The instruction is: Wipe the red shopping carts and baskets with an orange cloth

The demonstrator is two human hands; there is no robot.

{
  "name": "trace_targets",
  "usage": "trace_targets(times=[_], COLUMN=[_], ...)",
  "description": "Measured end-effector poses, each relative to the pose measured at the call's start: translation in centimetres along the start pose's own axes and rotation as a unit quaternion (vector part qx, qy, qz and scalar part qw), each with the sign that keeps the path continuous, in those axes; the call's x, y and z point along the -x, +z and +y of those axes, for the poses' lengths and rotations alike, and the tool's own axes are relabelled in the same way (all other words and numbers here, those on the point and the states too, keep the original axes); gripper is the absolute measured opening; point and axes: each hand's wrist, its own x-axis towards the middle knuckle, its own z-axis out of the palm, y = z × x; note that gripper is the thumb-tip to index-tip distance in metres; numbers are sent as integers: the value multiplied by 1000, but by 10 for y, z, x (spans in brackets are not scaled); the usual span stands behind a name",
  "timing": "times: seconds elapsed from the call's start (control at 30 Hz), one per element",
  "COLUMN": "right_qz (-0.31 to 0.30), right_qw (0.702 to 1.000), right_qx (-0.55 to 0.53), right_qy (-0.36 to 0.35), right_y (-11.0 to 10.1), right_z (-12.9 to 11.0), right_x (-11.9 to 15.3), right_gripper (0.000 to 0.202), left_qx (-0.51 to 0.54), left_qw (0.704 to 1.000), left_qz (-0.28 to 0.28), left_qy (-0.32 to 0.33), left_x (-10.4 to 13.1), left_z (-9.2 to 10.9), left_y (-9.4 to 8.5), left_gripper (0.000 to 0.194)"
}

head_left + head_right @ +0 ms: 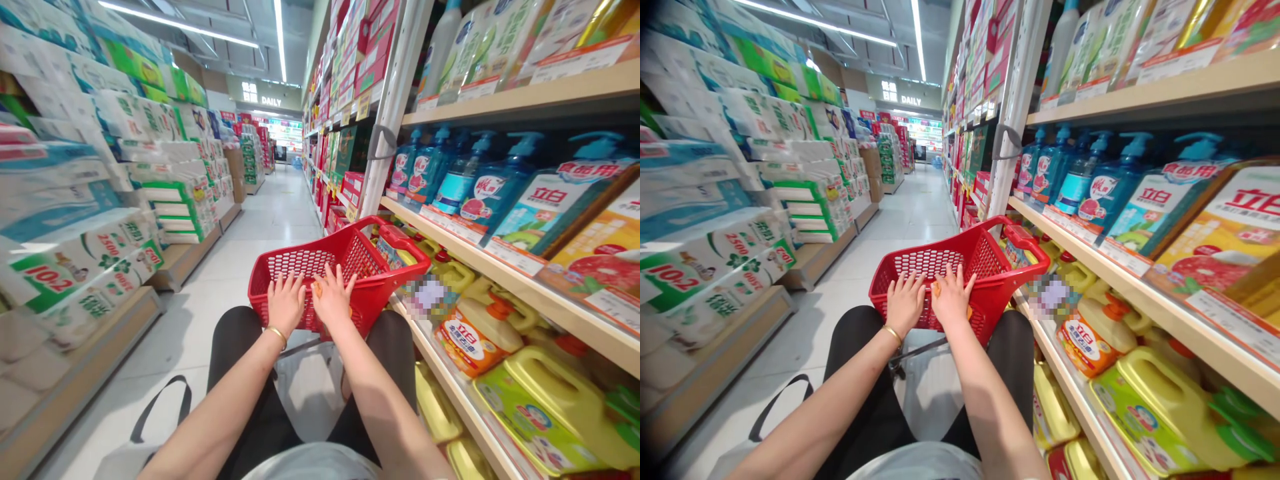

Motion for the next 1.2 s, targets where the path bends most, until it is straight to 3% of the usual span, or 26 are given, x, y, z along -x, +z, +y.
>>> trace_targets(times=[0.07, 0.2, 0.27, 0.33, 0.5, 0.6, 0.67, 0.8, 0.87, 0.93, 1.1, 1.2], right_qz=[7, 74, 98, 94, 4, -18, 1, 85, 106, 94, 22, 10], right_qw=[1000, 991, 985, 986, 1000, 999, 999, 985, 979, 984, 999, 999], right_qx=[16, 79, 94, 89, 15, 2, 31, 113, 124, 110, 36, 35], right_qy=[6, 80, 106, 109, 5, -36, -15, 96, 120, 105, 6, -23], right_y=[-10, -41, -47, -42, -1, 4, -9, -47, -54, -46, 0, 3], right_z=[19, 75, 86, 77, 4, -4, 19, 85, 96, 83, 11, 7], right_x=[-1, -5, -6, -4, 5, 5, 4, -3, -5, -5, 2, 3], right_gripper=[40, 40, 42, 42, 44, 44, 43, 44, 46, 46, 47, 47], left_qx=[-3, 1, 2, 3, -6, -14, -11, 3, 5, 5, -9, -9], left_qw=[1000, 1000, 1000, 1000, 1000, 1000, 1000, 1000, 1000, 1000, 1000, 1000], left_qz=[0, -1, 0, 2, 1, 2, 4, 8, 9, 9, 8, 7], left_qy=[0, -5, -8, -11, -2, 6, 4, -7, -13, -15, 3, 6], left_x=[0, 0, 0, 0, 0, 0, 0, 0, 0, 0, 0, 0], left_z=[0, 1, 2, 2, -1, -2, -2, 1, 2, 2, -2, -4], left_y=[0, 0, 0, 1, 2, 2, 2, 4, 4, 4, 5, 5], left_gripper=[52, 52, 52, 52, 51, 51, 51, 50, 50, 50, 51, 51])
